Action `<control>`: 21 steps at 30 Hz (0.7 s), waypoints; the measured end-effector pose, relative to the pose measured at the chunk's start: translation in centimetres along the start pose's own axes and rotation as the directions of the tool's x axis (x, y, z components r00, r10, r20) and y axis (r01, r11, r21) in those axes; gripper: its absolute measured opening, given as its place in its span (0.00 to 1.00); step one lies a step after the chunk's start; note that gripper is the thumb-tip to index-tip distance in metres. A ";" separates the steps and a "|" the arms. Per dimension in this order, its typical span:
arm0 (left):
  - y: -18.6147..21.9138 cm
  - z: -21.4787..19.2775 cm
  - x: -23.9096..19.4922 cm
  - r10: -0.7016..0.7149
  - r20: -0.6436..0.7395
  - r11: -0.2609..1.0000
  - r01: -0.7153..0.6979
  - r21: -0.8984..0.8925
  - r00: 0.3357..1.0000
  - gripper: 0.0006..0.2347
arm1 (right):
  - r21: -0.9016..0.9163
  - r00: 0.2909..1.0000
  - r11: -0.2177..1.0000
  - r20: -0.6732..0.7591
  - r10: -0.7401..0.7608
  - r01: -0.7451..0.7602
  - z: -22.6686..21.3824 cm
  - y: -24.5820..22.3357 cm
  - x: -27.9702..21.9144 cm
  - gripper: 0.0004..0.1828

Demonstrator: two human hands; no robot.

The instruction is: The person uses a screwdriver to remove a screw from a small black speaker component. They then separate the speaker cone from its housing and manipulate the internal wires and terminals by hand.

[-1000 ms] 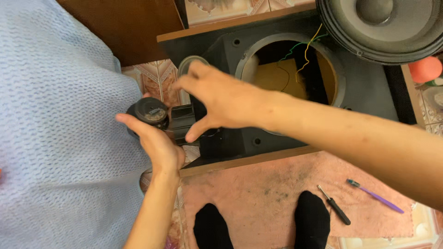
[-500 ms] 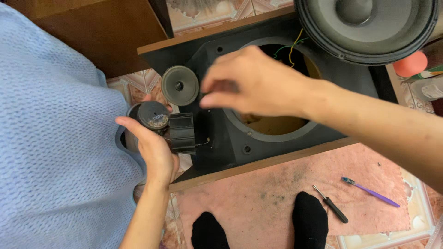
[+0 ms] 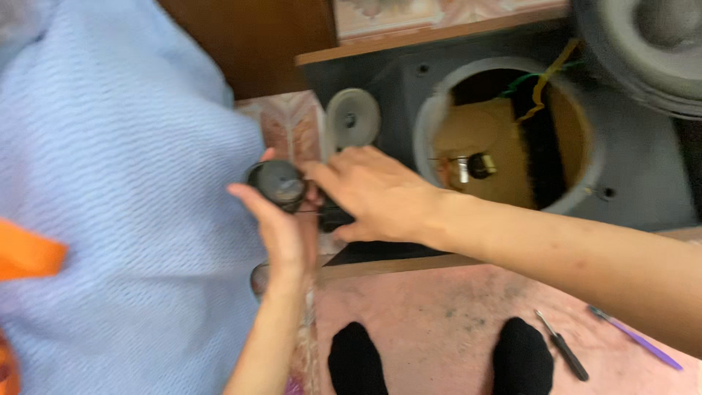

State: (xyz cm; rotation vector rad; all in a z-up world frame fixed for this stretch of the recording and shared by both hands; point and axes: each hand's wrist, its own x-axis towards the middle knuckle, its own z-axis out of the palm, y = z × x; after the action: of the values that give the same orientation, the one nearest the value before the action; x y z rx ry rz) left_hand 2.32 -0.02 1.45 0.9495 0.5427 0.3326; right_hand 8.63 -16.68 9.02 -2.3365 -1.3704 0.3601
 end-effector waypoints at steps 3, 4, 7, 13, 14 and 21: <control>-1.0 -1.8 0.8 -0.001 -0.029 0.997 -0.001 -0.075 1.000 0.41 | -0.060 0.993 0.998 -0.117 -0.016 0.009 1.3 1.0 -0.1 0.53; -1.1 -2.2 0.9 -0.004 -0.016 0.994 0.002 -0.110 1.000 0.40 | -0.090 0.989 0.994 -0.140 0.048 -0.061 1.9 1.6 -0.3 0.52; -1.0 -2.7 0.5 -0.031 0.079 0.964 0.051 -0.263 0.996 0.33 | -0.072 0.976 0.986 -0.173 0.135 -0.149 1.3 1.1 -1.6 0.52; -0.6 -3.5 0.0 -0.038 0.346 0.773 0.247 -0.585 0.937 0.22 | -0.074 0.948 0.987 -0.296 0.116 -0.144 0.7 0.2 -4.8 0.47; -0.7 -3.7 0.1 -0.016 0.383 0.727 0.274 -0.630 0.923 0.22 | -0.100 0.941 0.984 -0.321 0.108 -0.147 0.8 0.1 -5.1 0.45; -1.8 -3.4 -0.7 -0.051 0.363 0.767 0.269 -0.583 0.930 0.33 | -0.097 0.919 0.981 -0.375 0.120 -0.168 0.7 0.5 -7.0 0.40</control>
State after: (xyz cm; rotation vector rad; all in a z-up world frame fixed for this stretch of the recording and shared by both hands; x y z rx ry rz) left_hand -0.13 0.94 -1.46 0.2847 0.1719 0.1679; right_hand 5.35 -22.88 8.28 -2.4566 -1.0711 -0.1287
